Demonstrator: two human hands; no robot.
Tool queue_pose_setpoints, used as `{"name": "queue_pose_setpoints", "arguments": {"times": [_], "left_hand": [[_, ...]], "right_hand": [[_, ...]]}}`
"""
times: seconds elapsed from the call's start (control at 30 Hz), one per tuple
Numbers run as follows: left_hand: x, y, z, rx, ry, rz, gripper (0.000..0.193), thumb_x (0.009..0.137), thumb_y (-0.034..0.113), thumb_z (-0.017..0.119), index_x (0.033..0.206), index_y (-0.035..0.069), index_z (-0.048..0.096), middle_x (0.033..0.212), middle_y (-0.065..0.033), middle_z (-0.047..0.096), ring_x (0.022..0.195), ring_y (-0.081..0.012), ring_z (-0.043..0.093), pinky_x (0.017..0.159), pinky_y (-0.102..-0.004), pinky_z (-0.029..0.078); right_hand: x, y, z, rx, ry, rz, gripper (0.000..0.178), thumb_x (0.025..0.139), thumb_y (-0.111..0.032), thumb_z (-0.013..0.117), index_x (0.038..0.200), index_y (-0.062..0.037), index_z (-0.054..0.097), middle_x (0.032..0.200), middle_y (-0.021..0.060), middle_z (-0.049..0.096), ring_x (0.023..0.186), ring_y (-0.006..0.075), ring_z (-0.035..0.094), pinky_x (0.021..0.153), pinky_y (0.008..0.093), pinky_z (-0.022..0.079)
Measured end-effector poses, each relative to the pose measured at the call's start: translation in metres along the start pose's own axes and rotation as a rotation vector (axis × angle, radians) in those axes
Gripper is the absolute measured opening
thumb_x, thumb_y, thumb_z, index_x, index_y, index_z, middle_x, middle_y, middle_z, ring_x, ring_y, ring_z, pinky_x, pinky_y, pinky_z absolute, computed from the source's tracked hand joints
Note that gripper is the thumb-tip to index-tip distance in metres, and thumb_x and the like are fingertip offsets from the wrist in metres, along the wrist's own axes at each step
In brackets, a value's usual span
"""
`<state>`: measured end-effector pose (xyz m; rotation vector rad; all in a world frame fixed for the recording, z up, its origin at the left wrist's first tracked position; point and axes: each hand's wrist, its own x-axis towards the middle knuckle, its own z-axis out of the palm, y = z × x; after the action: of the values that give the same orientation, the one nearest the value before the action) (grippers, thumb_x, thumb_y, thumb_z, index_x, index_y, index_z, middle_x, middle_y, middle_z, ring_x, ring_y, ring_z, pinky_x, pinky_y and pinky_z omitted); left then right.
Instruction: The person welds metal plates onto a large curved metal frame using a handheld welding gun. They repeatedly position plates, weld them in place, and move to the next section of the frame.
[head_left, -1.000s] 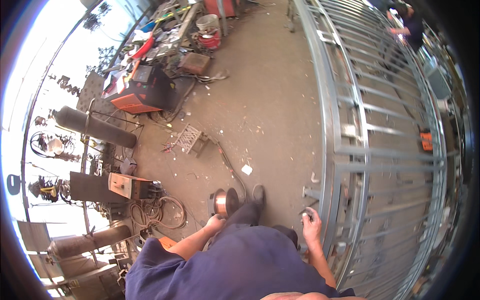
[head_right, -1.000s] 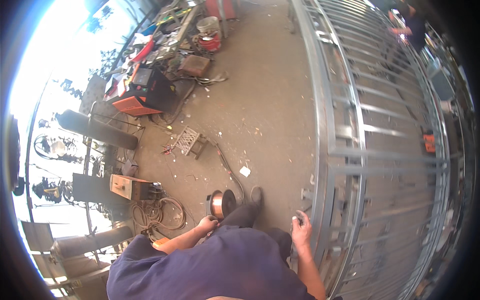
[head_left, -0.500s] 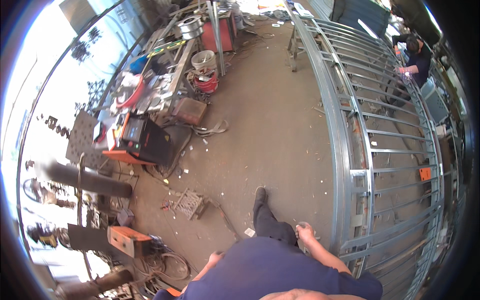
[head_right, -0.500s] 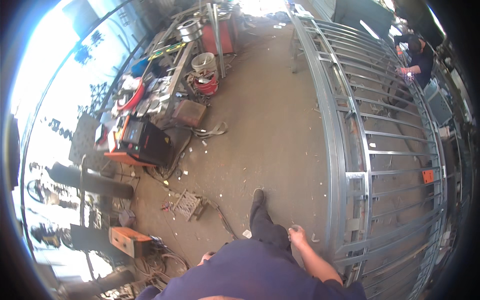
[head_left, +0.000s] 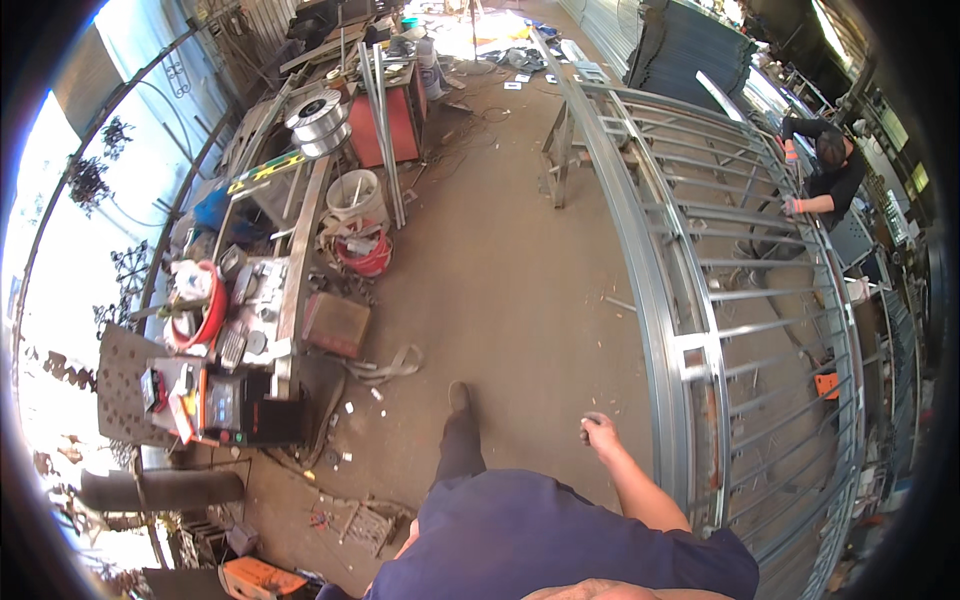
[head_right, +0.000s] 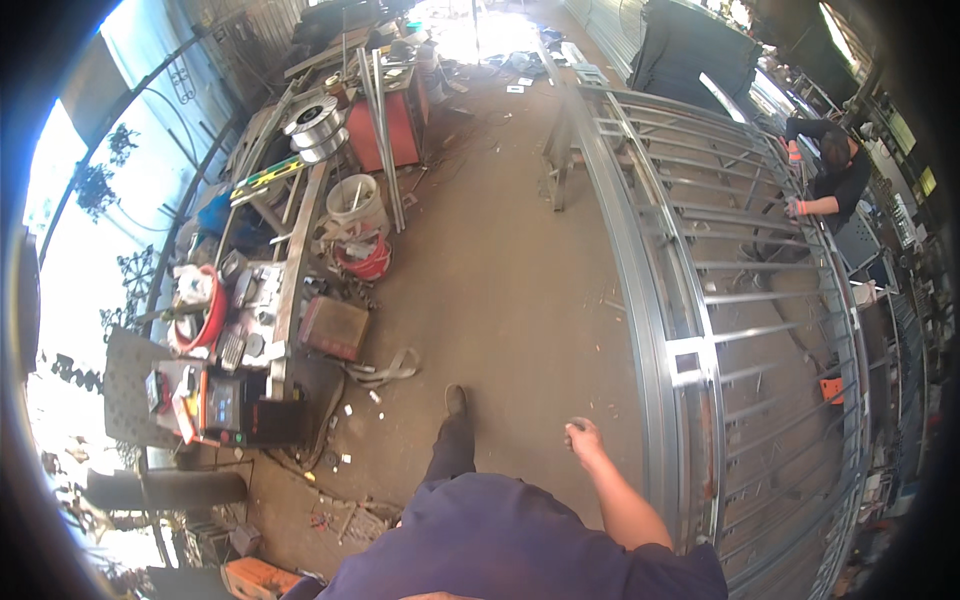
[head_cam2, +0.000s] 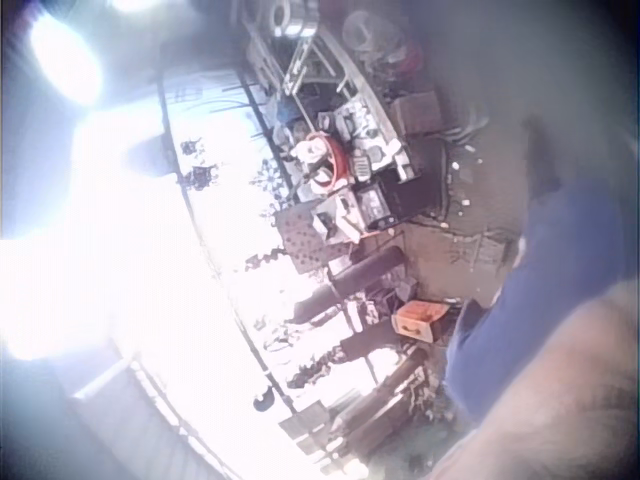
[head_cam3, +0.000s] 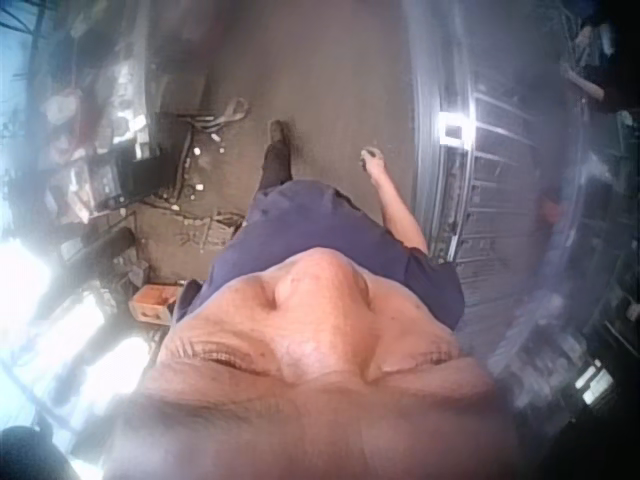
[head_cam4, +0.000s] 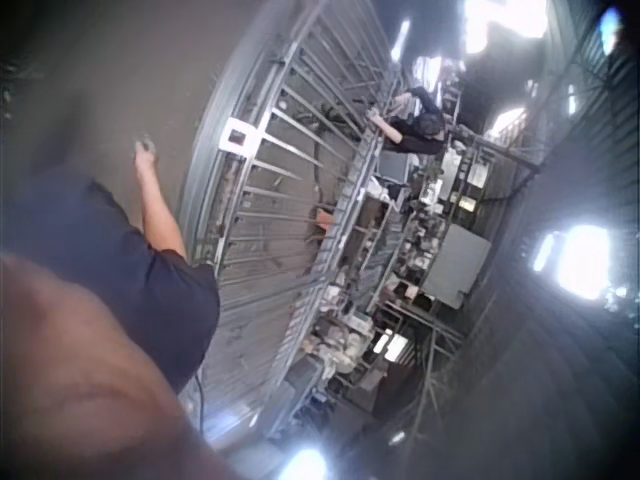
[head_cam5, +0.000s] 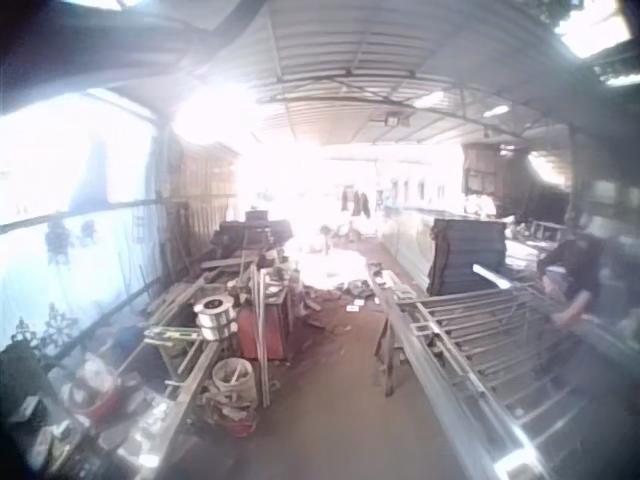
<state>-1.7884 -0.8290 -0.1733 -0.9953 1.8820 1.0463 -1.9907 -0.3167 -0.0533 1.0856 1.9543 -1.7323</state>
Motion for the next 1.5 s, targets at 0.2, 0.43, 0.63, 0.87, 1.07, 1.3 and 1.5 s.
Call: {"name": "queue_pose_setpoints", "arguments": {"times": [0.2, 0.43, 0.63, 0.87, 1.07, 1.3, 1.5], "left_hand": [[0.122, 0.229, -0.061, 0.228, -0.038, 0.024, 0.043, 0.088, 0.029, 0.073, 0.123, 0.003, 0.072, 0.113, -0.0164, 0.076, 0.104, -0.0271, 0.072, 0.092, -0.0378, 0.055], [0.211, 0.563, -0.151, -0.466, -0.067, 0.147, 0.024, 0.095, 0.014, 0.062, 0.115, 0.001, 0.064, 0.093, -0.0076, 0.069, 0.075, -0.0155, 0.065, 0.060, -0.0276, 0.049], [0.292, 0.776, -0.162, -0.525, 0.004, 0.213, 0.027, 0.096, 0.016, 0.063, 0.117, -0.001, 0.063, 0.092, -0.0073, 0.069, 0.078, -0.0147, 0.065, 0.065, -0.0272, 0.051], [0.389, 0.842, -0.181, 0.116, -0.030, 0.117, 0.051, 0.091, 0.033, 0.071, 0.125, -0.005, 0.067, 0.119, -0.0200, 0.072, 0.113, -0.0276, 0.068, 0.095, -0.0367, 0.052], [0.478, 1.043, -0.181, 0.185, -0.064, 0.095, 0.057, 0.089, 0.040, 0.072, 0.125, -0.003, 0.067, 0.120, -0.0228, 0.072, 0.116, -0.0320, 0.067, 0.096, -0.0398, 0.052], [0.617, 1.389, -0.252, 0.438, 0.007, 0.440, 0.049, 0.091, 0.037, 0.071, 0.119, -0.002, 0.069, 0.103, -0.0189, 0.075, 0.098, -0.0258, 0.071, 0.085, -0.0383, 0.054], [0.654, 1.712, -0.280, -0.225, -0.096, 0.349, 0.030, 0.097, 0.021, 0.065, 0.121, 0.002, 0.066, 0.089, -0.0013, 0.066, 0.076, -0.0131, 0.059, 0.068, -0.0268, 0.050]], "right_hand": [[0.114, -0.025, 0.006, -0.041, 0.127, 0.374, 0.016, 0.095, -0.013, 0.064, 0.106, -0.0016, 0.063, 0.078, 0.0068, 0.065, 0.064, 0.0166, 0.062, 0.051, 0.0328, 0.049], [0.210, -0.180, 0.058, -0.080, 0.097, 0.438, 0.023, 0.092, -0.009, 0.063, 0.114, -0.0001, 0.061, 0.083, 0.0110, 0.063, 0.063, 0.0206, 0.062, 0.052, 0.0354, 0.049], [0.463, -0.290, 0.100, -0.187, 0.247, 0.273, 0.037, 0.092, -0.019, 0.068, 0.122, 0.0027, 0.066, 0.097, 0.0141, 0.073, 0.080, 0.0247, 0.069, 0.070, 0.0394, 0.056], [0.651, -0.634, 0.124, 0.102, 0.064, 0.032, 0.031, 0.096, -0.017, 0.065, 0.122, 0.0004, 0.063, 0.082, 0.0045, 0.064, 0.066, 0.0145, 0.060, 0.056, 0.0314, 0.049], [0.771, -0.859, 0.120, 0.153, 0.163, -0.135, 0.028, 0.098, -0.020, 0.065, 0.118, -0.0002, 0.064, 0.083, 0.0025, 0.064, 0.070, 0.0113, 0.060, 0.063, 0.0293, 0.051], [0.906, -0.968, 0.160, 0.311, 0.244, 0.013, 0.029, 0.102, -0.033, 0.064, 0.095, -0.0050, 0.064, 0.083, 0.0035, 0.066, 0.071, 0.0134, 0.062, 0.065, 0.0313, 0.054], [0.988, -1.102, 0.139, 0.767, 0.352, -0.084, 0.030, 0.103, -0.035, 0.062, 0.102, -0.0050, 0.063, 0.087, 0.0070, 0.069, 0.077, 0.0183, 0.067, 0.072, 0.0353, 0.057]]}}
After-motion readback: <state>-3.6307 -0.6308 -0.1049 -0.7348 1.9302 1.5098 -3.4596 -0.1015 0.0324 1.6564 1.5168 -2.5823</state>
